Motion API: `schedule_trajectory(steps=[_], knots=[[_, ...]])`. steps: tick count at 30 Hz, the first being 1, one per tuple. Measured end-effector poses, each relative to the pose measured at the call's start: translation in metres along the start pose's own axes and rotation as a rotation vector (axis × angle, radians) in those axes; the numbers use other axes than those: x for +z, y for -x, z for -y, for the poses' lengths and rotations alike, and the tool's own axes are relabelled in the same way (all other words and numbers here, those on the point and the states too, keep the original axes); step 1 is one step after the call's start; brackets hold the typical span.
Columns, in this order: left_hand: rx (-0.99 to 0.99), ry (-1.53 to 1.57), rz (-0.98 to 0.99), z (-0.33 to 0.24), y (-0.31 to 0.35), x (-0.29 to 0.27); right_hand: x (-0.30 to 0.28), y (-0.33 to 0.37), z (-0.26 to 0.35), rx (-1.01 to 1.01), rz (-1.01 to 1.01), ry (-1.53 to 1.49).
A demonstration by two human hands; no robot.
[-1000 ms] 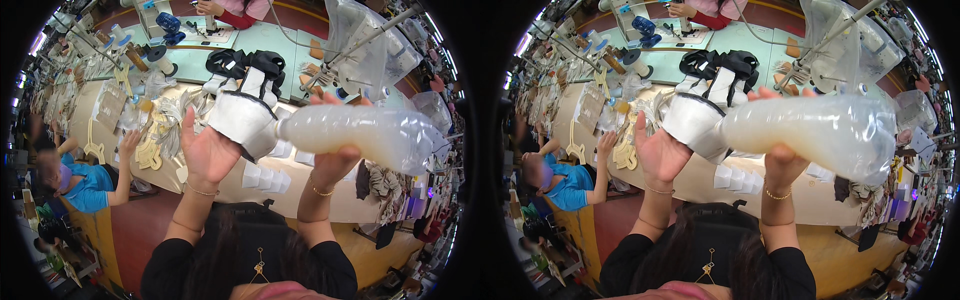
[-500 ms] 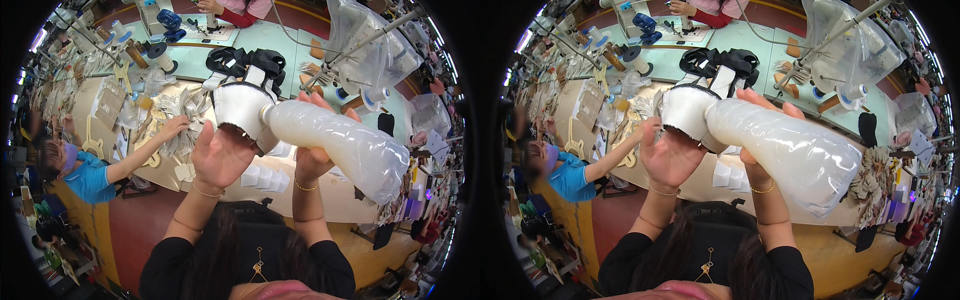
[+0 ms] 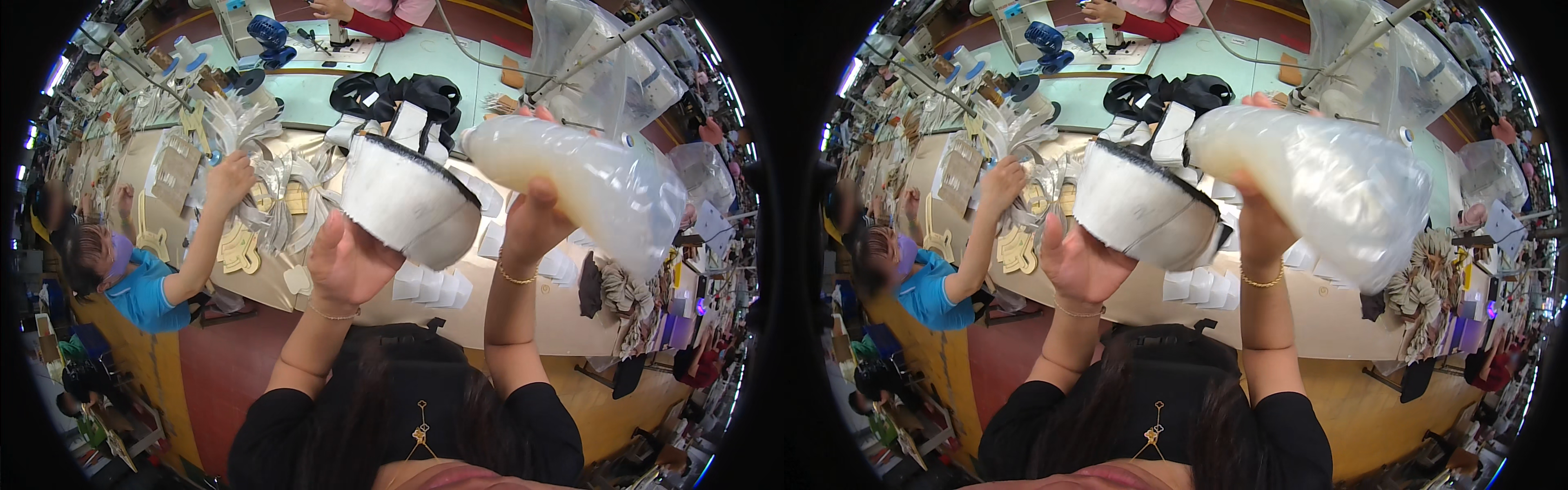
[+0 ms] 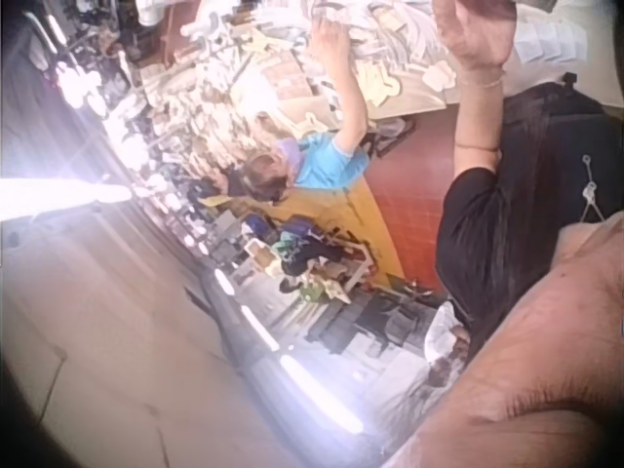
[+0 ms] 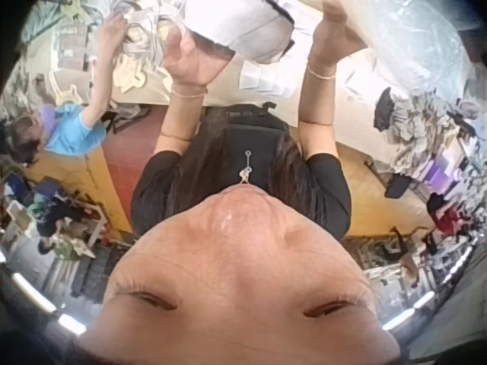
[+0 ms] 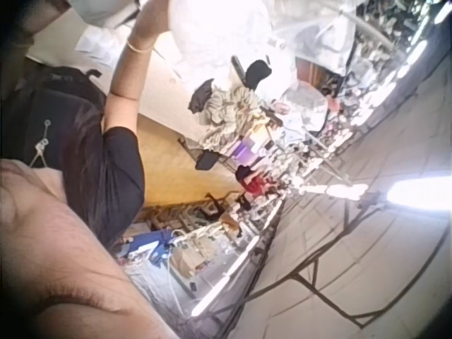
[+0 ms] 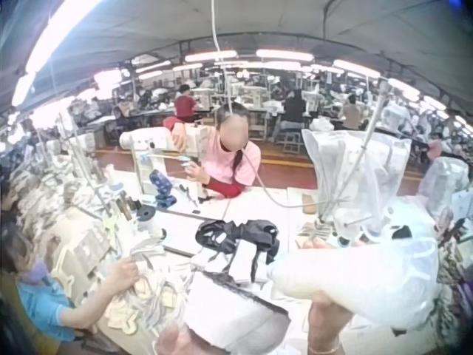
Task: The person applies a liquid from a plastic bottle to the edges of small white fabric pieces and a larger white shoe-like component on a work table. The person handles the pieces one at a time, squeezes the bottle to dispense the liquid, and places the treated items back on the table.
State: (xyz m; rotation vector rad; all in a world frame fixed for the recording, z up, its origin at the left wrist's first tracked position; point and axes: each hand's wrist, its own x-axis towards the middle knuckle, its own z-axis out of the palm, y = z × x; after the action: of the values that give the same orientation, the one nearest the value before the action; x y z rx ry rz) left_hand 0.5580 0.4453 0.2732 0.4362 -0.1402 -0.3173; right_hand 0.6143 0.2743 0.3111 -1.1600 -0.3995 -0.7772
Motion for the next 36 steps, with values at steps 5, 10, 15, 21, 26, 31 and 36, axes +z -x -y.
schedule_trajectory(steps=[5,10,15,21,26,31,36], knots=[[-0.097,0.388,-0.159,-0.009,-0.011,-0.009,-0.008,-0.001,0.014,0.005,-0.077,-0.034],[-0.114,0.431,-0.081,0.001,-0.010,-0.011,-0.003,0.019,0.016,0.113,0.036,0.061],[-0.023,0.206,-0.059,-0.003,-0.001,-0.006,0.006,0.023,0.011,0.016,0.041,0.225],[0.018,0.123,-0.067,-0.009,0.000,0.000,0.001,0.017,0.015,-0.033,-0.019,0.175],[0.004,0.054,-0.128,-0.008,0.000,0.000,-0.006,0.016,0.014,-0.023,0.091,0.077],[-0.025,0.218,-0.040,-0.009,-0.001,-0.004,0.000,0.013,0.012,0.062,0.003,0.225],[-0.054,0.245,-0.101,-0.007,0.000,-0.004,0.004,0.012,0.020,0.150,0.038,0.001]])
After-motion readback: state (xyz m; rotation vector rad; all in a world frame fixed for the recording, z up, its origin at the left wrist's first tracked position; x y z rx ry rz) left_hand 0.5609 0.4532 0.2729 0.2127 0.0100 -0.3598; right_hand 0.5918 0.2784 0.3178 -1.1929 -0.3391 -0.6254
